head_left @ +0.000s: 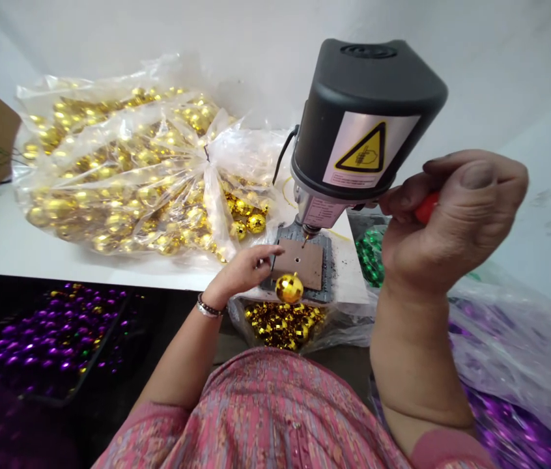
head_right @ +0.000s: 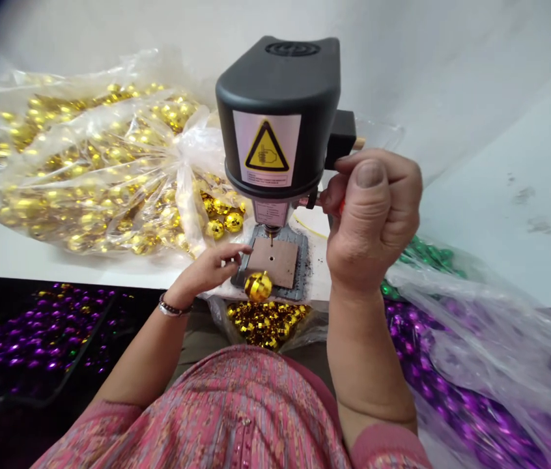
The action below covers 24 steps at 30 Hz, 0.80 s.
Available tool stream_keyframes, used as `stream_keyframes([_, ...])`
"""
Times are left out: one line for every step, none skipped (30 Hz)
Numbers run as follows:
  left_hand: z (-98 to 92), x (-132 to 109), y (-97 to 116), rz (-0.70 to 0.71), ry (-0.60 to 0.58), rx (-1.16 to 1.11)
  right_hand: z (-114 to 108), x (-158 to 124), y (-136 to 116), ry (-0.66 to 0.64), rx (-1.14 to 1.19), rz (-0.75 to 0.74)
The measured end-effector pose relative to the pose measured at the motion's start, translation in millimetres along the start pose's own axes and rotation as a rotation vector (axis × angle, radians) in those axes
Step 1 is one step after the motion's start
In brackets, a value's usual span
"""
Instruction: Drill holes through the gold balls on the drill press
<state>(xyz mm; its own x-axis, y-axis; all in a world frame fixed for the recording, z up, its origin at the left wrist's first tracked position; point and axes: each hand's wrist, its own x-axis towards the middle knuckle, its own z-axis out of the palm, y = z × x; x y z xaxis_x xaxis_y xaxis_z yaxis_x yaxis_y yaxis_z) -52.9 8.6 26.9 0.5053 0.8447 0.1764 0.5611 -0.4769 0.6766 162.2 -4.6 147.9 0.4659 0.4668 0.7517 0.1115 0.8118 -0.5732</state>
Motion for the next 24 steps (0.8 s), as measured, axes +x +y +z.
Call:
stream_keyframes([-3.1,5.9,-1.9,-0.059,0.084,0.055,-0.6,-0.2,0.8,0.001,0.003,-0.01])
stream_keyframes([-5.4,13.3,-4.5,-0.119,0.174,0.124,-1.3,-0.2,1.8,-0.002,0.007,-0.017])
stream_keyframes([-6.8,21.7,-7.5,-0.175,0.251,0.202,-2.2,0.1,2.9,-0.005,0.012,-0.021])
stream_keyframes([-7.7,30.4,-10.7,-0.229,0.303,0.28,-3.1,0.4,4.0,-0.008,0.015,-0.02])
stream_keyframes([-8.0,38.8,-14.0,-0.278,0.321,0.352,-4.1,0.8,4.9,-0.01,0.016,-0.017])
stream_keyframes([-8.0,46.4,-17.0,-0.323,0.313,0.414,-5.0,1.0,5.7,-0.01,0.013,-0.015])
stream_keyframes([-7.7,53.0,-19.8,-0.36,0.283,0.467,-5.8,1.2,6.2,-0.008,0.008,-0.017])
stream_keyframes([-7.1,58.2,-22.2,-0.384,0.238,0.508,-6.4,1.2,6.4,-0.009,0.001,-0.019])
stream_keyframes([-6.3,62.2,-24.3,-0.398,0.193,0.54,-6.9,1.2,6.3,-0.011,-0.004,-0.018])
stream_keyframes([-5.3,65.1,-26.2,-0.402,0.156,0.564,-7.1,1.2,6.1,-0.017,-0.004,-0.018])
stream_keyframes([-4.2,67.1,-27.9,-0.398,0.131,0.58,-7.3,1.2,5.7,-0.023,0.0,-0.019])
stream_keyframes([-3.2,68.3,-29.5,-0.389,0.118,0.589,-7.3,1.2,5.4,-0.029,0.006,-0.019])
stream_keyframes([-2.3,69.1,-30.9,-0.38,0.115,0.594,-7.3,1.2,5.1,-0.032,0.012,-0.017])
stream_keyframes([-1.7,69.5,-32.2,-0.375,0.117,0.595,-7.4,1.3,4.9,-0.032,0.015,-0.018])
stream_keyframes([-1.5,69.5,-33.1,-0.373,0.119,0.594,-7.4,1.4,4.9,-0.031,0.016,-0.021])
stream_keyframes([-1.8,69.1,-33.5,-0.373,0.121,0.59,-7.6,1.5,5.0,-0.03,0.016,-0.02])
stream_keyframes([-2.7,68.2,-33.2,-0.375,0.13,0.582,-7.8,1.6,5.1,-0.03,0.015,-0.018])
stream_keyframes([-4.1,66.7,-32.0,-0.379,0.155,0.565,-8.1,1.6,5.3,-0.034,0.018,-0.019])
stream_keyframes([-5.9,64.4,-30.0,-0.382,0.197,0.531,-8.3,1.6,5.4,-0.041,0.022,-0.021])
stream_keyframes([-7.9,61.2,-27.2,-0.381,0.246,0.467,-8.6,1.6,5.4,-0.05,0.023,-0.02])
stream_keyframes([-9.7,57.2,-23.9,-0.375,0.29,0.36,-8.7,1.6,5.2,-0.059,0.022,-0.018])
stream_keyframes([-11.0,52.3,-20.1,-0.366,0.317,0.207,-8.8,1.7,4.9,-0.067,0.018,-0.018])
stream_keyframes([-11.5,46.9,-16.3,-0.358,0.32,0.012,-8.6,2.1,4.4,-0.073,0.012,-0.017])
stream_keyframes([-10.9,41.1,-12.7,-0.353,0.296,-0.211,-8.3,2.9,3.8,-0.072,0.005,-0.008])
